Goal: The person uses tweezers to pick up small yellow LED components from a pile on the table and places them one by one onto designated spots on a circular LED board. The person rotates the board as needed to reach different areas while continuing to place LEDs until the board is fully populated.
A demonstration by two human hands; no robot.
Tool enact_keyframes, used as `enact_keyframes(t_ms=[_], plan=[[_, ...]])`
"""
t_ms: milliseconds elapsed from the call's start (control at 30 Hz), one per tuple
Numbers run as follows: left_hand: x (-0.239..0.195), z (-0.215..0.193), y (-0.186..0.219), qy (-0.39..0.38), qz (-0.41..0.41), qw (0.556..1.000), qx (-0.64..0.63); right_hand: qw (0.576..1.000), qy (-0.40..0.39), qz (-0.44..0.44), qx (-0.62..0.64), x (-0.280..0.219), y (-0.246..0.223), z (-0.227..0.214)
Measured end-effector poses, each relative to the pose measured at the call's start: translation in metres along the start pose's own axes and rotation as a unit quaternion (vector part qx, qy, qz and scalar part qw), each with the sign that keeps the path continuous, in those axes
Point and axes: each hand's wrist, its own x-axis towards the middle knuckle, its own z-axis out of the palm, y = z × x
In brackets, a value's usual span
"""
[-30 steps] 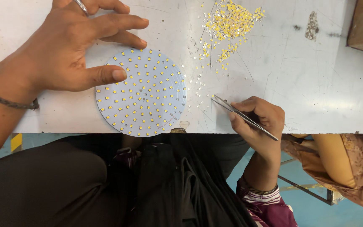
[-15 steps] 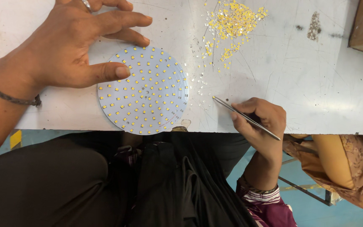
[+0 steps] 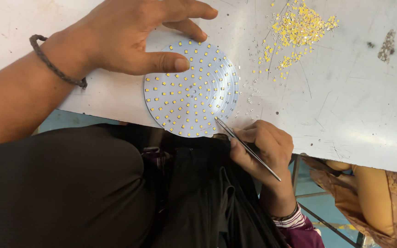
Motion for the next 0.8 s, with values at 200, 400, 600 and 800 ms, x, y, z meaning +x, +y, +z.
enact_keyframes(t_ms=[200, 400, 600, 800], plan=[[0.005, -0.002, -0.001, -0.009, -0.008, 0.998, 0.055, 1.000, -0.002, 0.001, 0.000, 0.001, -0.001, -0.002], [0.010, -0.002, 0.000, -0.012, -0.014, 0.997, 0.074, 0.980, 0.059, 0.187, 0.036, 0.004, 0.010, -0.032], [0.014, -0.002, 0.005, -0.012, -0.021, 0.997, 0.069, 0.964, 0.141, 0.160, -0.159, 0.056, 0.089, -0.083], [0.017, -0.003, 0.010, -0.008, -0.026, 0.997, 0.065, 0.974, 0.083, 0.135, -0.162, 0.076, 0.101, -0.081]])
